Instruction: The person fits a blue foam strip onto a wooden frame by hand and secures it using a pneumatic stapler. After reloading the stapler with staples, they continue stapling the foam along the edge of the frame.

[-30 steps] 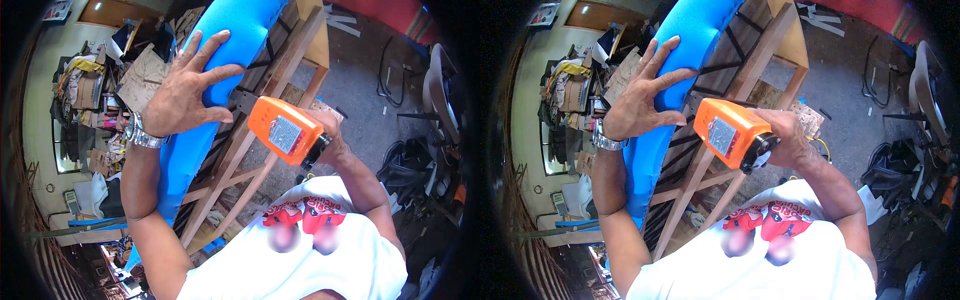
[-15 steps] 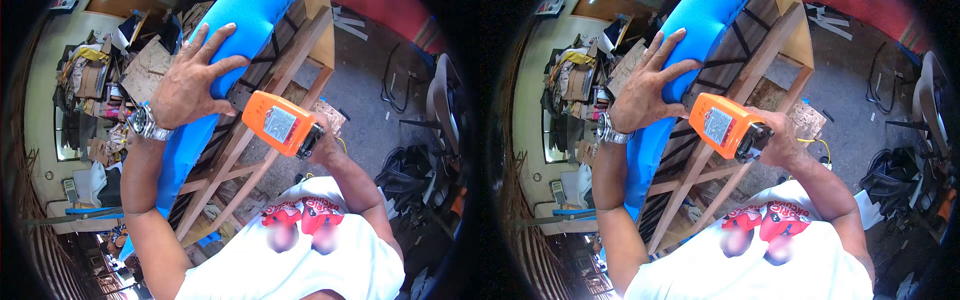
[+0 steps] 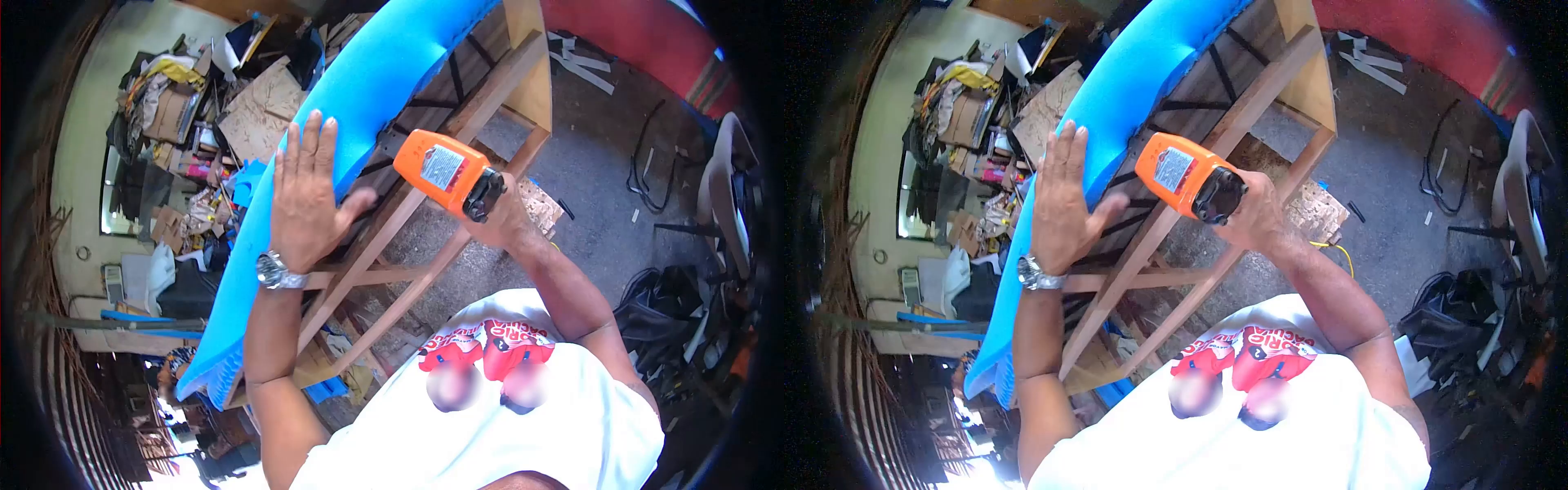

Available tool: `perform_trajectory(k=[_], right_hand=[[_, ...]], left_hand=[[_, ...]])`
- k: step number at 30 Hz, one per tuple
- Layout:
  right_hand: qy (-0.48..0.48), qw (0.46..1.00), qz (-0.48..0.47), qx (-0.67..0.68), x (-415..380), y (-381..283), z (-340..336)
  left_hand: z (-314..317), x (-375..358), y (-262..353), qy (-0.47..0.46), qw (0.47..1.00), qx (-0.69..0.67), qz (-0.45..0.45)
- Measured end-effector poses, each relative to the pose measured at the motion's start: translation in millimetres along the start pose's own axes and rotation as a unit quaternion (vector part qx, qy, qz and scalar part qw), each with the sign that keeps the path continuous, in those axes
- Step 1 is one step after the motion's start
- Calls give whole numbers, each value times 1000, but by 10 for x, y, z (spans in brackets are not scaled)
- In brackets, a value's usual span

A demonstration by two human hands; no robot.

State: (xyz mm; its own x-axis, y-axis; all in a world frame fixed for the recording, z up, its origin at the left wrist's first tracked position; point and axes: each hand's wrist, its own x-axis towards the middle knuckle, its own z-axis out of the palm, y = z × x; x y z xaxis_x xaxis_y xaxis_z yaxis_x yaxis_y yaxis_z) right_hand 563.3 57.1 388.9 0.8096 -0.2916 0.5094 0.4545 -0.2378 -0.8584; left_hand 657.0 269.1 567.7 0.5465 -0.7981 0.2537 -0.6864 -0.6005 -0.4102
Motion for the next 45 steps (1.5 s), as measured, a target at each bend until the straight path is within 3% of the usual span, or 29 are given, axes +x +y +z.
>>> perform_trajectory(k=[10,19,22,24,28,31,34,36,38,41,42,45], right_hand=[[-11,1000,-3,-13,6,106,26],[-18,1000,6,12,12,109,25],[-25,1000,7,-12,-36,197,51],[-45,998,3,-39,-63,273,45],[-35,995,63,73,-126,293,81],[-52,994,-40,-93,-131,304,62],[-14,989,-84,-124,-91,213,56],[4,995,66,73,-226,284,114],[0,985,123,124,-385,419,162],[-46,987,143,64,-505,379,66],[-52,975,189,102,-478,251,-9],[-57,982,138,117,-445,175,-63]], left_hand=[[363,-33,83,86,994,54,-38],[579,-164,74,190,977,91,23],[655,-75,155,293,956,-19,-17],[628,-44,231,307,951,9,-29],[685,23,244,338,940,20,-43],[764,43,264,344,938,6,-40],[722,12,273,317,948,0,-19],[689,-56,250,303,953,11,3],[701,-81,209,308,950,33,26],[753,-91,178,327,944,6,38],[749,-87,177,320,947,10,37],[693,-85,201,295,955,15,38]])
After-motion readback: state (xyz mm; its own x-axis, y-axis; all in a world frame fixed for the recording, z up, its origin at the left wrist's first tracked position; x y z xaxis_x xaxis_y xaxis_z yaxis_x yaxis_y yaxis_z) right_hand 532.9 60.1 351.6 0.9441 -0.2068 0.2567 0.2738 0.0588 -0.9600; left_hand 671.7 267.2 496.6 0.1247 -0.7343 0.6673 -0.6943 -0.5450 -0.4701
